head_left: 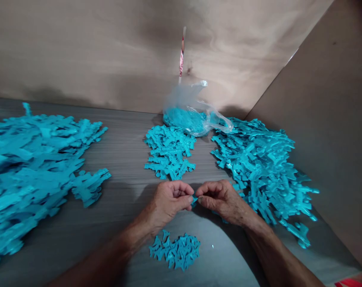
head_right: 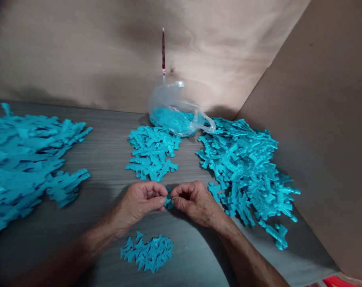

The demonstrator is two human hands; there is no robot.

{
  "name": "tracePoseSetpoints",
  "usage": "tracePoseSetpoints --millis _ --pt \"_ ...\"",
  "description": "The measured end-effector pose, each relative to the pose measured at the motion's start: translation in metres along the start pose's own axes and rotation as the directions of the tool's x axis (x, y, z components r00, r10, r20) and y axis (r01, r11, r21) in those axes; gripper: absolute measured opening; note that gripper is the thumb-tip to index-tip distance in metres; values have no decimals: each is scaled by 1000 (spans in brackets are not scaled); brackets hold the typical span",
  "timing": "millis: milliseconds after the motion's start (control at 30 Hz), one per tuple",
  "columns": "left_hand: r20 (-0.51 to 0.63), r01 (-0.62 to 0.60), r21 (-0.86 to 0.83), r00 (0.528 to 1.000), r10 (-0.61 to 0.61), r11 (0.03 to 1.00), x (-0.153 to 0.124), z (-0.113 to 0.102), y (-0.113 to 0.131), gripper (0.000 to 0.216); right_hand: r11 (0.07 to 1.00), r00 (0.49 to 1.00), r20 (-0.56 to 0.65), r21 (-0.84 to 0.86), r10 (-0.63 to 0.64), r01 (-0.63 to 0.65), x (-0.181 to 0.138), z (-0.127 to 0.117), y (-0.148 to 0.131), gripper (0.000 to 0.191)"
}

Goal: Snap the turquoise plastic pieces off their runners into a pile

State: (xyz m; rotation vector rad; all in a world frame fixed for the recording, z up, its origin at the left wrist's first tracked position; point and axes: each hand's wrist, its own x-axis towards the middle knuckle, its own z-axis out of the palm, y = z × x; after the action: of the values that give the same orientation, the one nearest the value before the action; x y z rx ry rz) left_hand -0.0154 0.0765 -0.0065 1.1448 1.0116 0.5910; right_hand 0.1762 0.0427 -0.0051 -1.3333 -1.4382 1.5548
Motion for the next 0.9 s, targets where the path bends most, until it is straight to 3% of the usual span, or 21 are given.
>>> tracePoseSetpoints --millis 233,467,533,600,667,733,800,900 --pt "-66 3 -7 998 -3 1000 -1 1 -1 15 999 1000 17 50 -2 1 -3 2 -4 24" --pt "-41 -57 9 998 57 998 1 2 -7 13 998 999 -37 68 12 -10 0 4 -2 17" --pt "-80 -85 57 993 90 995 1 1 -8 13 998 997 -80 60 14 -9 2 1 0 12" --pt "-149 -148 225 972 184 963 1 -1 -8 14 998 985 -172 58 18 -8 5 -3 2 7" --pt "-138 -234 497 930 342 836 1 -3 -8 17 996 958 -284 88 38 -13 7 -8 3 5" --pt "-7 -320 718 885 466 618 0 -4 -11 23 991 933 -358 137 48 1 9 -12 3 8" --pt "143 -381 825 856 497 418 0 -4 -15 29 983 924 -381 181 33 39 9 -15 2 12" --pt "236 -359 905 871 430 230 0 -3 -22 39 976 922 -387 203 2 83 10 -16 3 14"
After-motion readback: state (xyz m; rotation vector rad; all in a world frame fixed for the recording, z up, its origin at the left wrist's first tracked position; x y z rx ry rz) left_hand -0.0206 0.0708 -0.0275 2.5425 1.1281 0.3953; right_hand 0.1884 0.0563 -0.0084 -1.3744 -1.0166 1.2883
